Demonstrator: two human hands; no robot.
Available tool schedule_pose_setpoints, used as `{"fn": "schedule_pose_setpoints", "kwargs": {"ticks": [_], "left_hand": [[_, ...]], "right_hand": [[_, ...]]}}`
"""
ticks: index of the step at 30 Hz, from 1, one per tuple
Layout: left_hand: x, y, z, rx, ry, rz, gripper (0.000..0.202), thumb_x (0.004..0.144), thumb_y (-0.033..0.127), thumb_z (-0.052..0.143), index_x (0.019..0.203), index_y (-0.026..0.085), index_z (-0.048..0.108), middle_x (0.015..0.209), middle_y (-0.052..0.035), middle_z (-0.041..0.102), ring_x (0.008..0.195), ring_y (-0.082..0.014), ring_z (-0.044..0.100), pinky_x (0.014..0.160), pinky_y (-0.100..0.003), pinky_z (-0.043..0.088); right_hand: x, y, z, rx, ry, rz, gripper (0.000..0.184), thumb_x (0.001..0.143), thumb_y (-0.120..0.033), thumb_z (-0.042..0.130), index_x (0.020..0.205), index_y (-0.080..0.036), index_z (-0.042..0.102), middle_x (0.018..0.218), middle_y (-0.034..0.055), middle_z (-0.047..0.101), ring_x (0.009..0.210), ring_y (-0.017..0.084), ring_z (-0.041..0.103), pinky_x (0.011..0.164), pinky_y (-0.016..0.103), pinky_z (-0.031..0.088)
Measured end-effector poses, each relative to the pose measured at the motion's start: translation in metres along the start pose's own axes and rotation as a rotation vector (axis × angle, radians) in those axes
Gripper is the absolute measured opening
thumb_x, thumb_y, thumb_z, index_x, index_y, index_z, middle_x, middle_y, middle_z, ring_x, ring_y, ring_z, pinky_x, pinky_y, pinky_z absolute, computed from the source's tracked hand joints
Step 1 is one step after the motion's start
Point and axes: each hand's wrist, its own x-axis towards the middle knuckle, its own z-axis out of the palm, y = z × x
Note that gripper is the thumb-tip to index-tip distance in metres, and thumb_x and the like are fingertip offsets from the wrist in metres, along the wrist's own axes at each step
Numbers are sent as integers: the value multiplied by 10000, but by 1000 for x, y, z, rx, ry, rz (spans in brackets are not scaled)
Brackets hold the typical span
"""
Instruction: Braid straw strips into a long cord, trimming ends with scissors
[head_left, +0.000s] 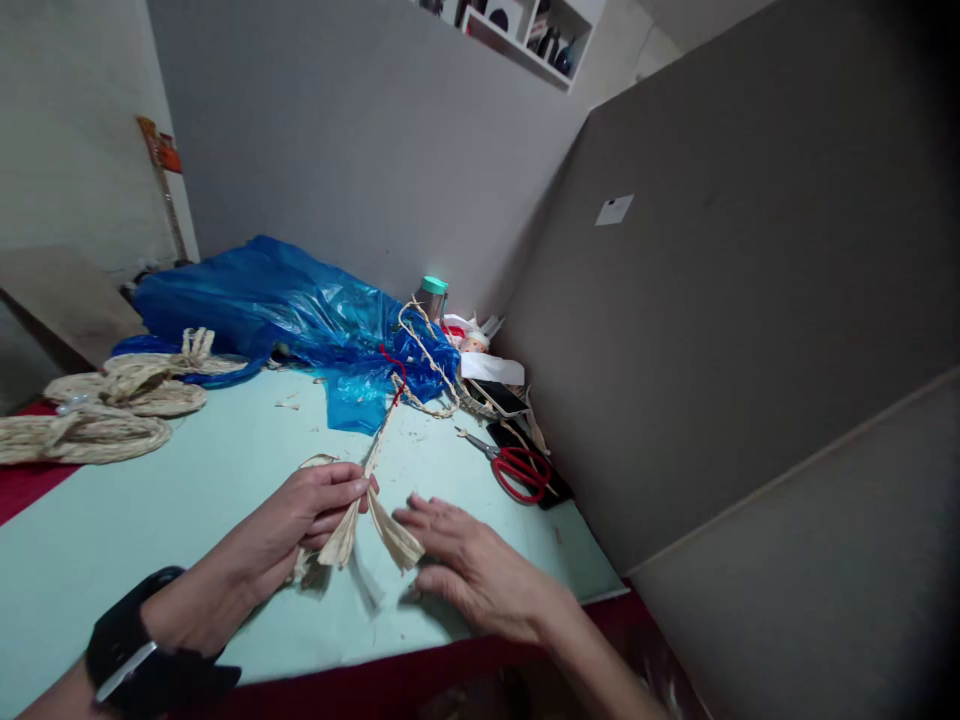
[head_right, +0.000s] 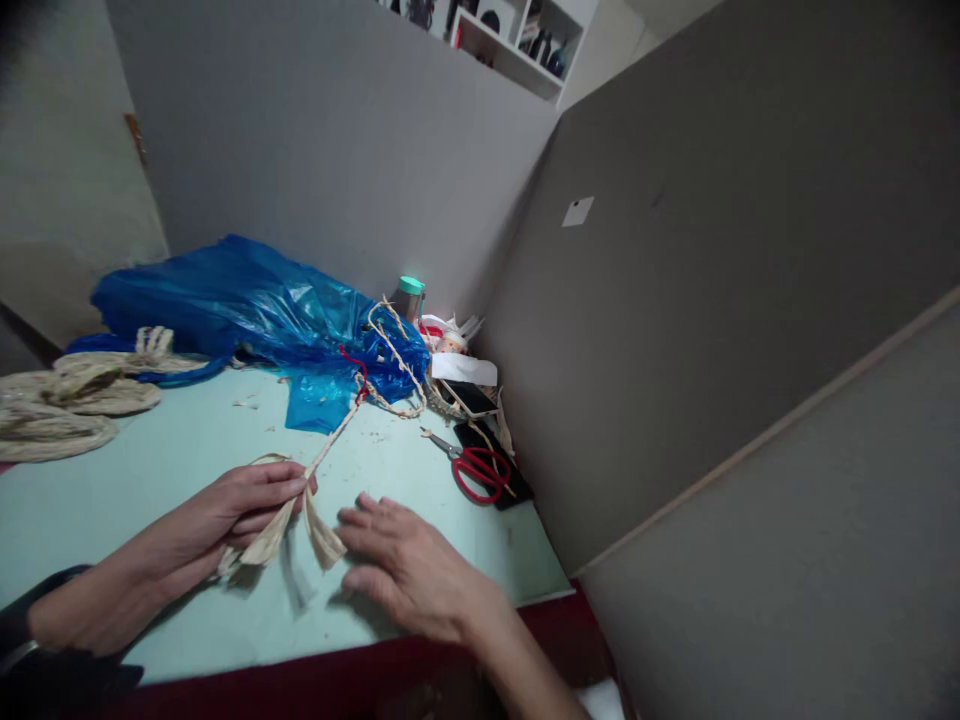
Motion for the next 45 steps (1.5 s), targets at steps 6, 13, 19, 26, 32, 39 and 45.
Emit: {"fn": "schedule_pose_setpoints", "kwargs": {"ticks": [6,13,19,26,32,39,45], "left_hand": [[1,-1,0,-13,6,3,254,675,311,815,733,129,648,614,38,533,415,14,226,379,-129,107],[3,-3,-2,-27,8,-29,258,678,334,811,721,127,664,553,63,482,410,23,116,373,-127,65],[2,-3,-2,-15,39,-39,266,689,333,794,753,109,665,560,57,491,416,21,121,374,-120,82],[3,-5,0,11,29,-31,324,644,377,821,731,119,647,559,63,481,401,22,145,372,-132,85],[1,-4,3,120,58,-8,313,663,389,777,742,120,640,537,71,461,392,16,165,394,-156,73],[5,-7,4,145,-35,32,299,706,386,726,812,113,666,519,83,465,385,5,139,421,-212,39],[1,-7,12,205,-68,68,258,720,363,702,798,122,658,473,90,445,395,-19,184,437,-208,112]], "right_hand": [[-56,-23,-2,478,105,44,543,979,-547,410,965,-149,779,877,89,766,858,192,712,827,283,521],[2,26,-33,-470,365,338,302,986,-142,429,1198,-138,643,1146,105,702,1001,223,618,861,327,433],[55,70,-36,-900,181,332,183,953,-109,477,973,-122,658,970,125,700,953,266,536,814,382,349],[61,87,-38,-919,172,301,192,958,-113,456,930,-118,646,920,147,660,948,274,499,855,409,318],[48,64,-37,-784,214,294,227,932,-44,428,983,-118,636,933,110,652,877,212,557,834,335,381],[-32,-28,-38,116,-110,202,203,888,-338,656,1070,-277,720,1028,-8,732,1003,177,639,863,228,438],[29,-17,-23,406,248,329,340,984,-415,450,1139,-176,637,982,69,710,888,177,651,785,265,470]]}}
